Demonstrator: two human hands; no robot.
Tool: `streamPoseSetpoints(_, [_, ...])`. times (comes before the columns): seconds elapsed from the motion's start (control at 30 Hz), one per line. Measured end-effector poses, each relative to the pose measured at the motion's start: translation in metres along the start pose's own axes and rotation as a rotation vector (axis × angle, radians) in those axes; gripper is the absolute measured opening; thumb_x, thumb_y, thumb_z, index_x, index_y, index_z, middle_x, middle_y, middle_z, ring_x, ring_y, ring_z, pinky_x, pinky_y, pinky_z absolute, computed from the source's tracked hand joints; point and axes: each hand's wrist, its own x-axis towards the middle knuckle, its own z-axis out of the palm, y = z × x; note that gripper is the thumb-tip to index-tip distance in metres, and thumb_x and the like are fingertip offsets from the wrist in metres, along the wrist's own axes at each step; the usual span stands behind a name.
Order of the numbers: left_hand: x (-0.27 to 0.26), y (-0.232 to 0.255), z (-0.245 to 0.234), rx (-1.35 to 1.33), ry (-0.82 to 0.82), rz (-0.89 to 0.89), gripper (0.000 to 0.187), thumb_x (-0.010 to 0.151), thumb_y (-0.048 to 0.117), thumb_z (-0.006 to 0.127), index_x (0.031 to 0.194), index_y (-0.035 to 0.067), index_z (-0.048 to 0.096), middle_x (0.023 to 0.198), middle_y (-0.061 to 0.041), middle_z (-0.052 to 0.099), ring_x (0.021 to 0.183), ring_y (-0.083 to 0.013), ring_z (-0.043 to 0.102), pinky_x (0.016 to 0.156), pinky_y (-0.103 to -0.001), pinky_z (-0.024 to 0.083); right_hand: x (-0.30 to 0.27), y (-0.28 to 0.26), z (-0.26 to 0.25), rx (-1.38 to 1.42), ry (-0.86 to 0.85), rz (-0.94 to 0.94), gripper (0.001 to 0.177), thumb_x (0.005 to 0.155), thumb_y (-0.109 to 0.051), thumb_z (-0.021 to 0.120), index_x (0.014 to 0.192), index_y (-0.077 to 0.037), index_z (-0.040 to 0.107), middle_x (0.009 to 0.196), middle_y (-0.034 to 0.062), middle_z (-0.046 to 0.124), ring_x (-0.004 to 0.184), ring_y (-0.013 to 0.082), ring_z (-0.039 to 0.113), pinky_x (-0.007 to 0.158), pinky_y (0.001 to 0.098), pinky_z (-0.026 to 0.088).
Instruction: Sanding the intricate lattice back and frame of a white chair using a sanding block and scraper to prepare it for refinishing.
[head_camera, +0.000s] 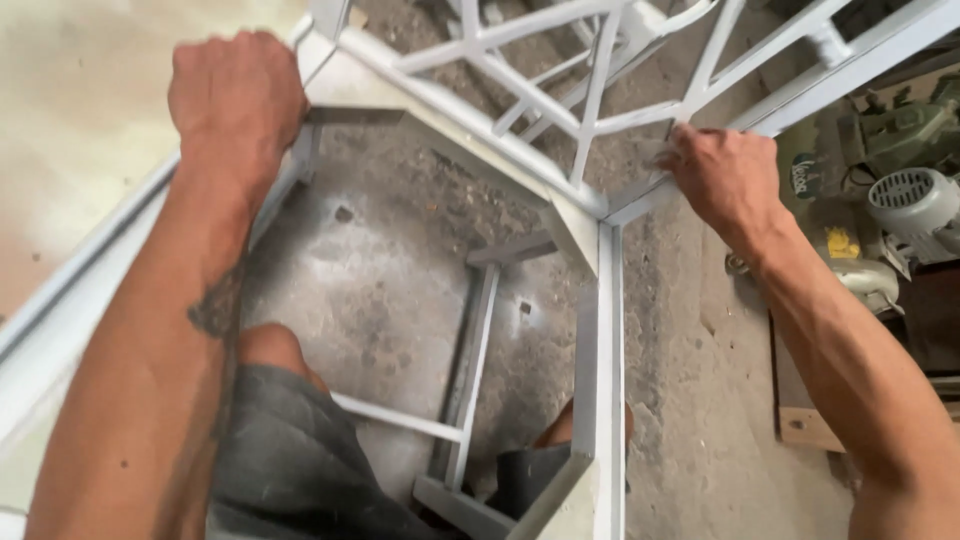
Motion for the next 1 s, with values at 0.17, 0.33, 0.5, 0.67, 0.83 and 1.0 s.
streamPoseSetpoints(0.17, [-0.001, 0.004, -0.016, -0.08, -0.011, -0.037, 0.022, 0.091, 0.012, 0.062, 0.102, 0.015, 0.081, 0.096, -0.012, 0.081, 0.089, -0.0421, 0.077, 0.07, -0.048, 0.059, -0.001, -0.024, 0.007, -0.035, -0.036, -0.083, 0.031, 0.115, -0.047, 0.058, 0.102, -0.021, 0.068, 0.058, -0.011, 0.057, 0.04, 0.0033, 0.04, 0.034, 0.0211, 0.039])
streamPoseSetpoints(0.33, [-0.008, 0.001, 0.004, -0.011, -0.052, 0.019, 0.03, 0.093, 0.013, 0.054, 0.101, 0.019, 0.082, 0.095, -0.008, 0.082, 0.086, -0.0364, 0.081, 0.073, -0.046, 0.056, -0.006, -0.015, -0.013, -0.171, -0.084, -0.046, 0.043, 0.11, -0.069, 0.051, 0.107, -0.028, 0.065, 0.05, -0.0155, 0.042, 0.039, 0.0015, 0.032, 0.037, 0.0178, 0.032])
streamPoseSetpoints(0.5, [0.0, 0.003, -0.015, -0.068, -0.125, -0.035, 0.028, 0.09, 0.012, 0.056, 0.106, 0.012, 0.079, 0.098, -0.011, 0.081, 0.089, -0.0394, 0.078, 0.077, -0.046, 0.054, 0.002, -0.036, 0.003, 0.015, -0.161, -0.037, 0.038, 0.123, -0.036, 0.05, 0.094, -0.017, 0.065, 0.052, -0.0089, 0.049, 0.039, 0.0038, 0.035, 0.033, 0.0201, 0.038])
streamPoseSetpoints(0.67, [-0.003, 0.004, -0.007, -0.02, -0.103, 0.0, 0.027, 0.091, 0.011, 0.056, 0.104, 0.013, 0.08, 0.094, -0.01, 0.081, 0.085, -0.0378, 0.079, 0.073, -0.046, 0.056, -0.006, -0.024, -0.02, -0.019, -0.151, 0.018, 0.051, 0.12, -0.056, 0.053, 0.082, -0.026, 0.067, 0.047, -0.0121, 0.047, 0.036, 0.0031, 0.034, 0.032, 0.0203, 0.031])
streamPoseSetpoints(0.83, [0.001, 0.006, -0.024, -0.087, -0.189, -0.046, 0.021, 0.085, 0.002, 0.056, 0.091, 0.009, 0.075, 0.082, -0.012, 0.079, 0.077, -0.0373, 0.076, 0.071, -0.041, 0.052, -0.001, -0.015, -0.001, -0.012, -0.172, -0.008, 0.05, 0.113, -0.059, 0.05, 0.083, -0.02, 0.059, 0.055, -0.011, 0.037, 0.047, 0.0059, 0.025, 0.041, 0.0231, 0.028])
streamPoseSetpoints(1.0, [0.003, 0.001, -0.01, -0.073, -0.148, -0.043, 0.024, 0.086, 0.005, 0.055, 0.095, 0.011, 0.077, 0.085, -0.011, 0.08, 0.081, -0.0383, 0.077, 0.075, -0.042, 0.05, -0.007, -0.021, -0.024, -0.034, -0.056, -0.041, 0.036, 0.12, -0.046, 0.056, 0.098, -0.027, 0.077, 0.046, -0.0115, 0.051, 0.035, 0.0016, 0.038, 0.029, 0.0186, 0.035])
